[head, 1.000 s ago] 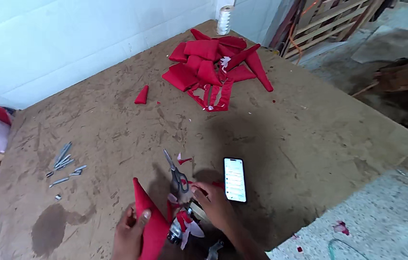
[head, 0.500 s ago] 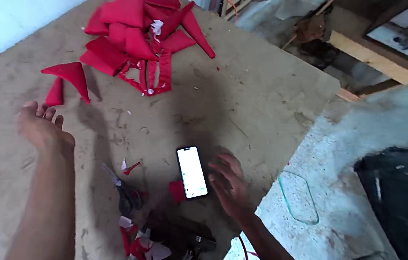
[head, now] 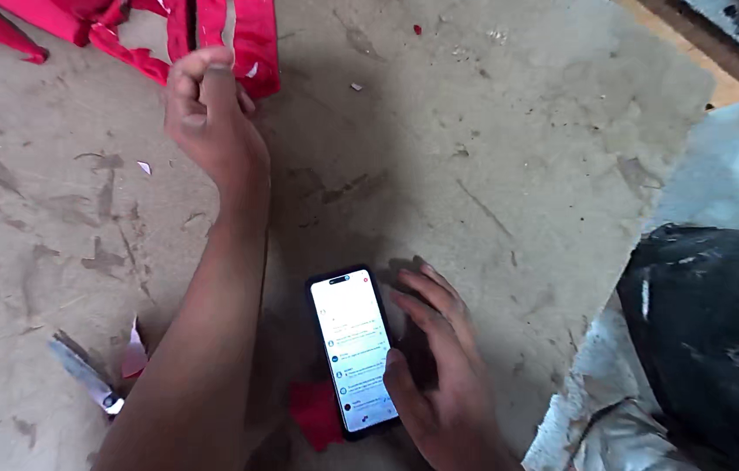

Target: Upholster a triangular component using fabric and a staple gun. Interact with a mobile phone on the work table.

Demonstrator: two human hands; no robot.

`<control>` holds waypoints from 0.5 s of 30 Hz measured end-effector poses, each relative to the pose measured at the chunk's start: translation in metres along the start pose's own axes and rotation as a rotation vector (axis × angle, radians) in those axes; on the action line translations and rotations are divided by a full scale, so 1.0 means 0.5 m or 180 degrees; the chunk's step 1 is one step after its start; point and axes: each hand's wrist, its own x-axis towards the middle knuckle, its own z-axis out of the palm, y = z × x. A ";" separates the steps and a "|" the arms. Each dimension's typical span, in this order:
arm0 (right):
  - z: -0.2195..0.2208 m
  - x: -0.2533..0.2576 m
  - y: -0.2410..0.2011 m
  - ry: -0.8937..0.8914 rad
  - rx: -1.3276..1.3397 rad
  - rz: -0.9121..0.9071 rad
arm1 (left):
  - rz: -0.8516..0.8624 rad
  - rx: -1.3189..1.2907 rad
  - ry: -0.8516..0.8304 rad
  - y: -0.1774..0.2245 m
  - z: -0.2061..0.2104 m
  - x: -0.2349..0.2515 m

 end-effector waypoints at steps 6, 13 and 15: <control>-0.004 0.003 0.000 -0.0214 -0.0173 -0.0003 | 0.0024 0.0068 -0.0144 -0.039 0.057 0.033; -0.016 0.004 0.014 -0.0201 0.0369 -0.0076 | 0.0146 0.0298 0.0174 -0.053 0.079 0.047; -0.017 0.006 0.016 -0.0201 0.0454 -0.0107 | 0.0288 0.0494 0.0381 -0.058 0.090 0.052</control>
